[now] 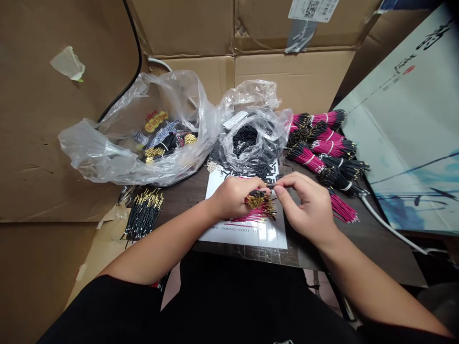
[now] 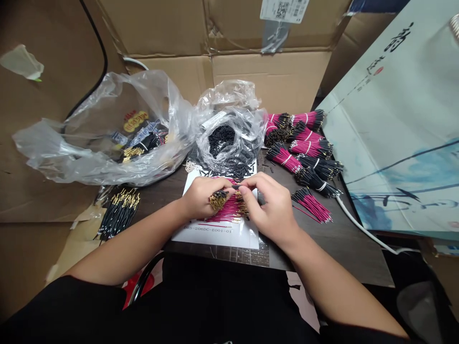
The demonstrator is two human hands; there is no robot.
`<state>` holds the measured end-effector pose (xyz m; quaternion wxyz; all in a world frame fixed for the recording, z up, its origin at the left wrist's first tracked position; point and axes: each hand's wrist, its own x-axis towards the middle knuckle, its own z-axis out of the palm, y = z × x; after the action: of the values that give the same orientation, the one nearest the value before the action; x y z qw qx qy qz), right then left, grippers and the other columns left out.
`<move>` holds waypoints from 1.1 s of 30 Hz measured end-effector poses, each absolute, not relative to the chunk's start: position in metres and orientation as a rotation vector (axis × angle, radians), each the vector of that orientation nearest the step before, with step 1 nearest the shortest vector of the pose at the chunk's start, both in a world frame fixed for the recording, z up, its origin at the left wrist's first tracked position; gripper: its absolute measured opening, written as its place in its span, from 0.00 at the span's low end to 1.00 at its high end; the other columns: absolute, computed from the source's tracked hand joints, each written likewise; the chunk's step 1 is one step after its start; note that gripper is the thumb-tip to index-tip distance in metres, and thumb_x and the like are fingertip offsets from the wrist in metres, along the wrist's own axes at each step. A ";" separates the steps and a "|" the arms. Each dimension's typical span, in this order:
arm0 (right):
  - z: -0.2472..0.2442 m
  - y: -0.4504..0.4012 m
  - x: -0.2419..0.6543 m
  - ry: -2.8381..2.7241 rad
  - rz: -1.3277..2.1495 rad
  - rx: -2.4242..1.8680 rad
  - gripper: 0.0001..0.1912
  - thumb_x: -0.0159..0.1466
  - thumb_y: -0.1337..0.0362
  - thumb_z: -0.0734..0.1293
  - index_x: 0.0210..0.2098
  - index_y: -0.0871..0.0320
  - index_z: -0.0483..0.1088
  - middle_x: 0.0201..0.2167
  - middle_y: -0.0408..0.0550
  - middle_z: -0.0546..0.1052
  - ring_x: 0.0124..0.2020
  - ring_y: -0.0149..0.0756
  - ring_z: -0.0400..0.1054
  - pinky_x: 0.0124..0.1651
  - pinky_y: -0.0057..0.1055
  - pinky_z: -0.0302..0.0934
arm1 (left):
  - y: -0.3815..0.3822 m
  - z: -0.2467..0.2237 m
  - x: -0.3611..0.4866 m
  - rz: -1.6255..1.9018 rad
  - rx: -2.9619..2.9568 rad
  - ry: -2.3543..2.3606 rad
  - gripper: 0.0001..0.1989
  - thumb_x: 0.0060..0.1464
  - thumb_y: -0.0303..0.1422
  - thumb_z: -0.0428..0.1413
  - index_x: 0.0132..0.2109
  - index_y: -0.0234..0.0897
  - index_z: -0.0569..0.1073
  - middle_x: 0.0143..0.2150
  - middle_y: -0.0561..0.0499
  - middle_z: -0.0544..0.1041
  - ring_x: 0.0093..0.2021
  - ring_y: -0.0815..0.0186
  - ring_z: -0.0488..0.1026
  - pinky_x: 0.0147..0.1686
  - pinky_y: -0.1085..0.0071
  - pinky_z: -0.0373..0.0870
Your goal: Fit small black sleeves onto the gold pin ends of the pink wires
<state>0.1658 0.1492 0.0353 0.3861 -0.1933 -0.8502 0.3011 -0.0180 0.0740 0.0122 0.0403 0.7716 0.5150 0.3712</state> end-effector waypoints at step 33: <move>0.034 0.137 0.169 -2.191 0.641 -0.359 0.10 0.59 0.73 0.67 0.40 0.57 0.70 0.35 0.48 0.77 0.37 0.36 0.72 0.40 0.37 0.68 | 0.074 0.013 -0.014 0.798 2.358 1.824 0.09 0.58 0.37 0.51 0.41 0.37 0.72 0.32 0.52 0.79 0.32 0.66 0.77 0.29 0.73 0.67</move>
<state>0.1688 0.1375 0.0336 0.4035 -0.1423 -0.8675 0.2538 -0.0138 0.0738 0.0134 0.0277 0.7637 0.5909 0.2585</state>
